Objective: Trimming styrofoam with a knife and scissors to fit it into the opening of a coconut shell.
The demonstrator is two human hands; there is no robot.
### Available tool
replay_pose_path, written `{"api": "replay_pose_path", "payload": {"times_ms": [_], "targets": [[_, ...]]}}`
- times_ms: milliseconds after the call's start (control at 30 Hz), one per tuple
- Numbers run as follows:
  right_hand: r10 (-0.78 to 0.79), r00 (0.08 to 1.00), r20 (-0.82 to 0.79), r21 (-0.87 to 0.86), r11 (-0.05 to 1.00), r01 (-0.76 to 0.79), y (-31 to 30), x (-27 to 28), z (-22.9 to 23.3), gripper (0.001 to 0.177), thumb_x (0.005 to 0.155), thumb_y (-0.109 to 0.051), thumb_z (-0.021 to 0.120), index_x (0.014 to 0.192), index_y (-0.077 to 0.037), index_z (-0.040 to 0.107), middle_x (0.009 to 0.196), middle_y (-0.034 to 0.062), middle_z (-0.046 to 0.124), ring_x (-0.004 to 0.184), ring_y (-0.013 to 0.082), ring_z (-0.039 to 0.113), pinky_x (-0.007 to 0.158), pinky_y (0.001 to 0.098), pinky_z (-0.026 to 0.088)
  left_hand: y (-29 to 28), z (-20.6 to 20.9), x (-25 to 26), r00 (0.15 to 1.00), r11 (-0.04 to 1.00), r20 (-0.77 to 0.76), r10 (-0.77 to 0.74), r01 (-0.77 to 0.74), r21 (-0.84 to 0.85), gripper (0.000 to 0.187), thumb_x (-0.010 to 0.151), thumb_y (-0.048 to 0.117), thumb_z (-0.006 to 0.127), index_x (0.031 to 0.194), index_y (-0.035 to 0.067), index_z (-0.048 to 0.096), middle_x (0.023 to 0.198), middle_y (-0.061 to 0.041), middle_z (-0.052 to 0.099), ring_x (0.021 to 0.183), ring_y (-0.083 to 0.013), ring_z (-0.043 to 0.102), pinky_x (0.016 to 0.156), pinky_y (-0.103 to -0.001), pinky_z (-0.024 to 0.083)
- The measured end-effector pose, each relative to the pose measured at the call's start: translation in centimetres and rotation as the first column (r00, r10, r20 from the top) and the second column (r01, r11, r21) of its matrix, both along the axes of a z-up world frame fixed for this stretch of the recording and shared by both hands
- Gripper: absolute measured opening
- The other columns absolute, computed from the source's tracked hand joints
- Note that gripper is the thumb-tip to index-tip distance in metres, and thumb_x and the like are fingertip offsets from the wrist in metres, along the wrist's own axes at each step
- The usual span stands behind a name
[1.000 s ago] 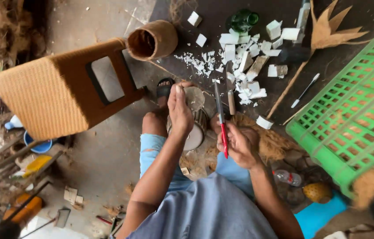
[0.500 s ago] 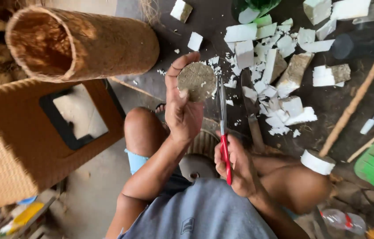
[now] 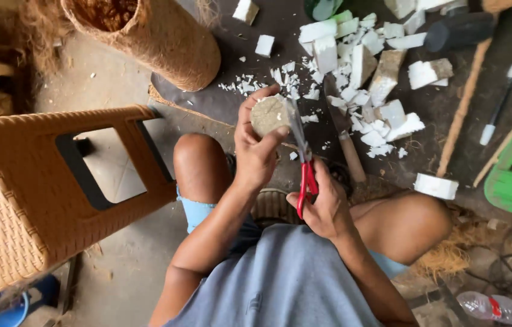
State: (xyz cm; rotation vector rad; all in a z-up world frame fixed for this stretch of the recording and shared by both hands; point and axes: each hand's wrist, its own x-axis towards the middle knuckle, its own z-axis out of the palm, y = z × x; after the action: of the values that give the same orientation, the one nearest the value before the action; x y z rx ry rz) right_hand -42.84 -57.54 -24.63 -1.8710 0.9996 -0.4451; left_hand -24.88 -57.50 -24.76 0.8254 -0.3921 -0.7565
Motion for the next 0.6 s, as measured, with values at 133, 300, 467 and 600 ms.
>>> {"api": "replay_pose_path", "payload": {"times_ms": [133,300,467,600], "targets": [[0.005,1.0,-0.001,-0.041,0.999,-0.005,1.3,0.1,0.4,0.08,0.069,-0.032,0.081,0.138,-0.004,0.052,0.084,0.014,0.07,0.076,0.0305,0.071,0.068,0.0422,0.053,2.2,-1.5,-0.1,0.998,1.0,-0.057,-0.005,0.005,0.0,0.061,0.077,-0.007,0.07,0.134,0.001,0.049,0.129,-0.019,0.057,0.103,-0.0208,0.062,0.079,-0.026,0.057],[-0.014,0.999,0.032,-0.017,1.0,0.015,1.7,-0.7,1.0,0.074,0.069,-0.025,0.082,0.135,-0.004,0.055,0.075,0.0116,0.066,0.07,0.0254,0.068,0.068,0.0396,0.054,2.9,-0.8,0.1,0.997,0.997,0.017,-0.077,0.076,0.028,0.055,0.079,-0.005,0.067,0.131,0.005,0.051,0.115,-0.014,0.057,0.091,-0.0202,0.058,0.071,-0.027,0.055],[-0.007,0.997,0.073,-0.017,1.0,0.008,2.3,-1.4,1.7,0.071,0.072,-0.023,0.081,0.136,-0.005,0.055,0.077,0.0102,0.067,0.068,0.0244,0.066,0.066,0.0371,0.054,3.6,1.3,-0.5,0.986,0.994,0.138,-0.098,0.092,0.054,0.05,0.078,-0.003,0.066,0.126,0.005,0.055,0.118,-0.012,0.052,0.088,-0.0176,0.057,0.066,-0.026,0.055],[-0.019,0.997,0.072,-0.049,0.999,0.022,2.9,-2.0,1.7,0.073,0.071,-0.024,0.082,0.136,-0.005,0.056,0.076,0.0124,0.066,0.068,0.0266,0.067,0.064,0.0391,0.054,3.9,2.0,-1.0,0.984,0.991,0.118,-0.13,0.128,0.028,0.049,0.078,-0.005,0.061,0.126,0.006,0.053,0.105,-0.009,0.051,0.083,-0.0155,0.054,0.065,-0.026,0.053]]}}
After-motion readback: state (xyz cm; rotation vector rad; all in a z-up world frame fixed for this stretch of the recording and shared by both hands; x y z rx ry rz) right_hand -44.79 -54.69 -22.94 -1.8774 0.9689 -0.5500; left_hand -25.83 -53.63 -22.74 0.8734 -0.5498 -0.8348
